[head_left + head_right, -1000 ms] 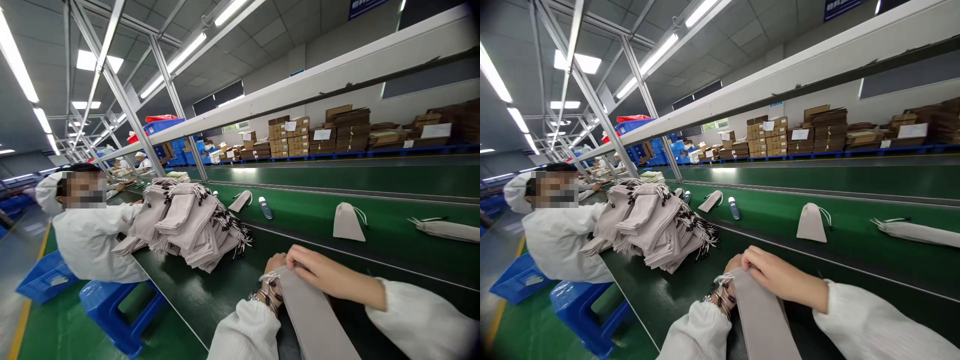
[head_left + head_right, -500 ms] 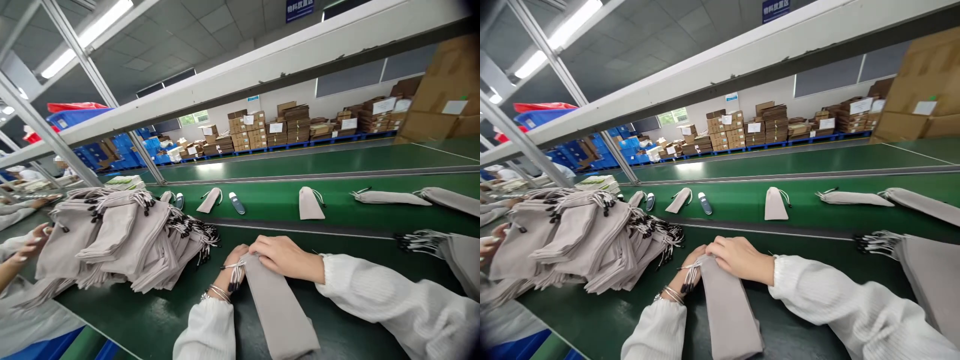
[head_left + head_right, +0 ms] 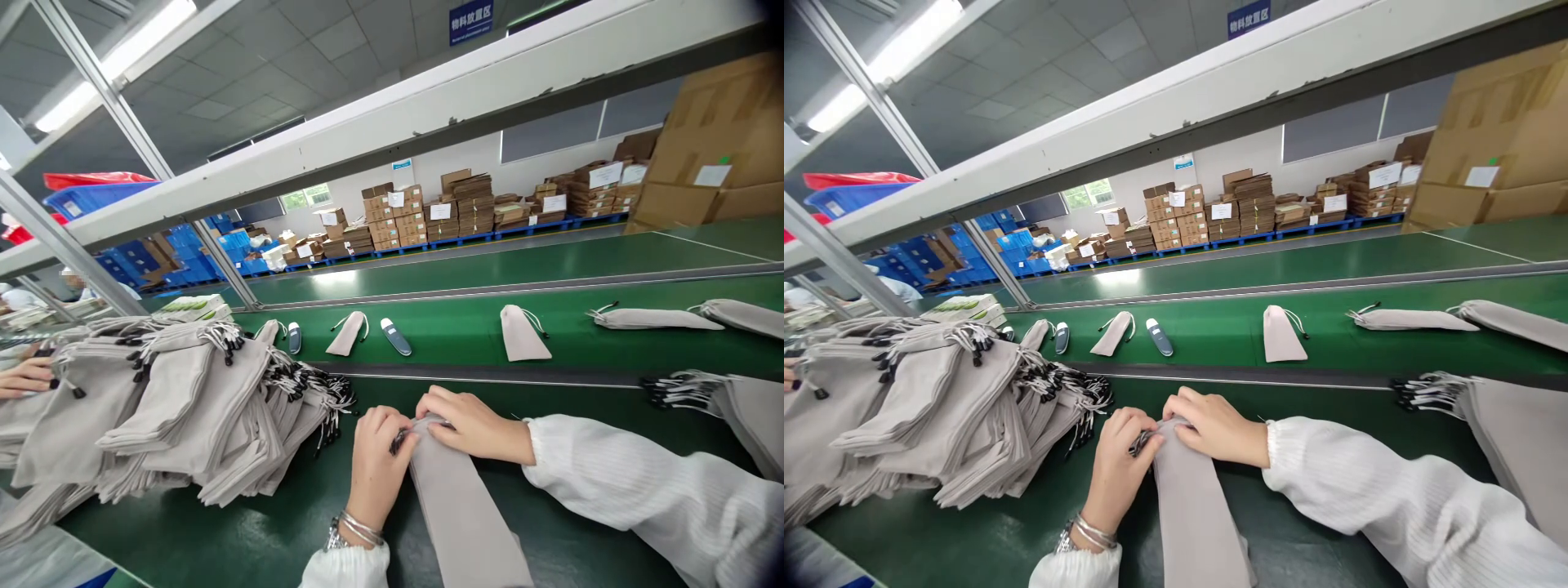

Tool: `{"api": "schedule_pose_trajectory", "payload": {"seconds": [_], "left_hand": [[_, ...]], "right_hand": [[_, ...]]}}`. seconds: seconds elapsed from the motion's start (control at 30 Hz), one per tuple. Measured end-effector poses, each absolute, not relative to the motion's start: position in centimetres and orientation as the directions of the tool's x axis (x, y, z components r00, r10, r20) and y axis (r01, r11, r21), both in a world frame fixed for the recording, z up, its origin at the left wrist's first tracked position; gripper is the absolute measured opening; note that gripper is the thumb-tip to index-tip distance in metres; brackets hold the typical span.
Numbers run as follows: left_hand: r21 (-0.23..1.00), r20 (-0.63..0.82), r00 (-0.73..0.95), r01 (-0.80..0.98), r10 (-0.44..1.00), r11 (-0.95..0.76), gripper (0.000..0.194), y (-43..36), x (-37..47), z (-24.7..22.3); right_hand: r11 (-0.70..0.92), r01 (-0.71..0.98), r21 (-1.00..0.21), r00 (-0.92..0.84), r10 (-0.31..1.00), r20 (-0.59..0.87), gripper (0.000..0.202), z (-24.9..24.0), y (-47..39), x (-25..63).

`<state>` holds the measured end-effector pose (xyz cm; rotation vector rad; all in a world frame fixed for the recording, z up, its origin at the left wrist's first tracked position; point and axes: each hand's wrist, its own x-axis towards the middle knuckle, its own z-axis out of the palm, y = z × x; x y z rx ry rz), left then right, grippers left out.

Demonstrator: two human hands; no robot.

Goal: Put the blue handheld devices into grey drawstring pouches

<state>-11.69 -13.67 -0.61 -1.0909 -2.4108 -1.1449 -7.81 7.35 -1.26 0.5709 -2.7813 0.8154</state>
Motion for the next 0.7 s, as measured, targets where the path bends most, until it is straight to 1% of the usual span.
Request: {"api": "schedule_pose_trajectory", "payload": {"seconds": [0.07,0.13,0.2,0.23,0.27,0.3,0.37,0.43,0.47,0.5,0.53,0.6,0.63,0.7], "left_hand": [[0.465,0.54,-0.646,0.763,0.539,0.449,0.01,-13.4,-11.3,-0.7],[0.327,0.584,-0.582,0.807,0.566,0.492,0.012,-13.3,-11.1,-0.7],[0.192,0.611,-0.515,0.833,0.601,0.519,0.015,-13.3,-10.9,-0.6],[0.149,0.613,-0.496,0.837,0.615,0.526,0.016,-13.2,-10.8,-0.6],[0.119,0.612,-0.485,0.838,0.625,0.533,0.017,-13.2,-10.6,-0.6],[0.098,0.607,-0.481,0.836,0.633,0.541,0.018,-13.2,-10.5,-0.5],[0.081,0.589,-0.481,0.835,0.649,0.545,0.021,-13.3,-10.3,-0.4],[0.097,0.573,-0.483,0.842,0.662,0.531,0.021,-13.3,-10.0,-0.3],[0.115,0.565,-0.487,0.846,0.666,0.521,0.02,-13.3,-9.9,-0.3],[0.139,0.557,-0.496,0.846,0.666,0.514,0.019,-13.3,-9.9,-0.4],[0.164,0.546,-0.508,0.845,0.667,0.509,0.018,-13.2,-9.8,-0.5],[0.217,0.525,-0.549,0.825,0.65,0.522,0.016,-13.0,-9.9,-1.2],[0.24,0.515,-0.567,0.815,0.642,0.528,0.015,-12.9,-10.1,-1.7],[0.278,0.495,-0.591,0.802,0.637,0.529,0.011,-12.8,-10.4,-2.9]], "right_hand": [[0.786,-0.393,-0.478,-0.916,-0.286,0.283,0.023,-1.1,7.2,-7.5],[0.779,-0.384,-0.496,-0.92,-0.275,0.279,0.023,-0.6,7.2,-7.5],[0.749,-0.387,-0.537,-0.921,-0.293,0.255,0.015,0.3,7.4,-8.1],[0.728,-0.384,-0.568,-0.923,-0.313,0.223,0.008,0.7,7.5,-8.7],[0.707,-0.37,-0.603,-0.927,-0.329,0.182,0.008,1.1,7.8,-9.6],[0.692,-0.347,-0.633,-0.931,-0.333,0.146,0.016,1.3,8.1,-10.7],[0.715,-0.283,-0.639,-0.955,-0.27,0.121,0.027,1.3,8.9,-13.8],[0.81,-0.173,-0.561,-0.983,-0.103,0.154,0.027,0.6,9.8,-17.5],[0.86,-0.09,-0.503,-0.987,-0.009,0.163,0.027,0.2,10.3,-19.5],[0.895,0.012,-0.447,-0.984,0.089,0.151,0.031,-0.3,10.7,-21.4],[0.903,0.054,-0.425,-0.982,0.125,0.14,0.037,-0.9,11.1,-23.2],[0.905,0.069,-0.421,-0.986,0.125,0.106,0.041,-2.3,11.9,-26.2],[0.898,0.061,-0.435,-0.991,0.106,0.08,0.04,-3.0,12.3,-27.3],[0.859,0.05,-0.51,-0.998,0.065,0.012,0.032,-4.6,13.3,-28.8]]}}
